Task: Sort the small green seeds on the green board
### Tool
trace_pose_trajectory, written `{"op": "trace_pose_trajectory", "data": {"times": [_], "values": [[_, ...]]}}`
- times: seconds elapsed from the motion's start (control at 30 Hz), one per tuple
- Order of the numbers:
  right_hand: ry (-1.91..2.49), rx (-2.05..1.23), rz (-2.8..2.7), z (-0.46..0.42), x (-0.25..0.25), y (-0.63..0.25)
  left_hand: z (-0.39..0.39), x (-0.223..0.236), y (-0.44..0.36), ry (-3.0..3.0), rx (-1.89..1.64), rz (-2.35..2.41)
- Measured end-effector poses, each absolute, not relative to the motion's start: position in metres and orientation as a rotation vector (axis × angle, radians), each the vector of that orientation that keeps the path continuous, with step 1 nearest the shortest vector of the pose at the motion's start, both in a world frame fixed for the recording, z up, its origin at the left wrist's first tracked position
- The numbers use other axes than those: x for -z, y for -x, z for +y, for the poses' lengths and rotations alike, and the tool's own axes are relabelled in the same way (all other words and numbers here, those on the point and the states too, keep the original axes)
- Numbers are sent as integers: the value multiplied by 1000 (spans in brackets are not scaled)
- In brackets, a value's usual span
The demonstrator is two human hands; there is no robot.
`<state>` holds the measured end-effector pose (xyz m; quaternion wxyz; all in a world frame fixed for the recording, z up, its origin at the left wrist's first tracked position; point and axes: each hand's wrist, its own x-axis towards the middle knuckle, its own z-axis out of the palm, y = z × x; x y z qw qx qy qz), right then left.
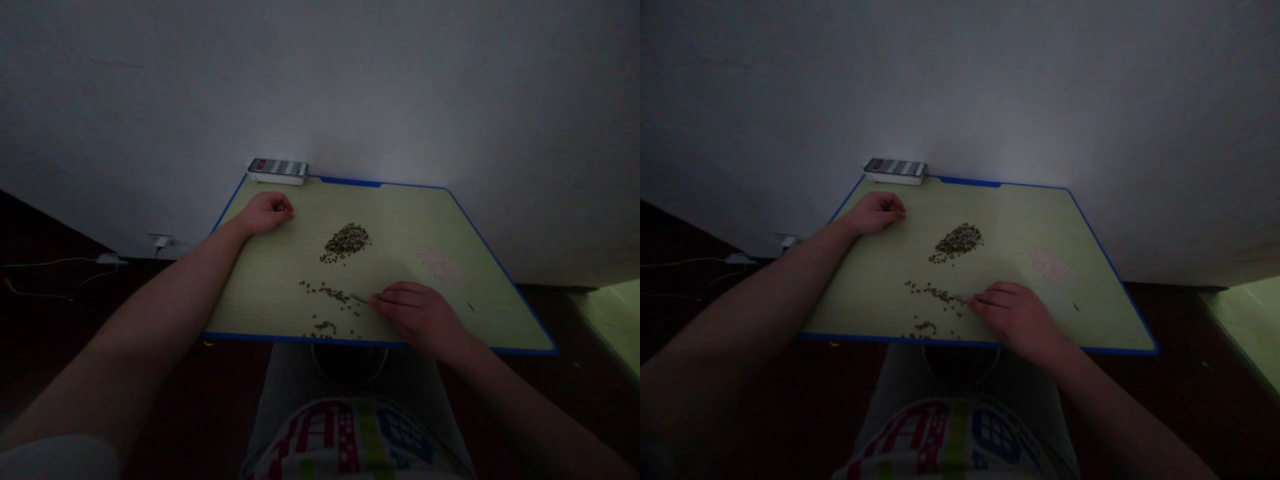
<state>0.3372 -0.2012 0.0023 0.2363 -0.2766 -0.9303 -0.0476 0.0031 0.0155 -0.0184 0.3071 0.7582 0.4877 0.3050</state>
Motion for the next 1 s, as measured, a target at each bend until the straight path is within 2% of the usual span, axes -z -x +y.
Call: {"op": "trace_pose_trajectory", "data": {"times": [0.47, 1.0], "values": [[692, 100, -2572, -223, 2, -325, 14, 17, -5, -1982, -806, 1296], [849, 99, -2511, -220, -2, -315, 15, 17, -4, -1983, -804, 1309]]}}
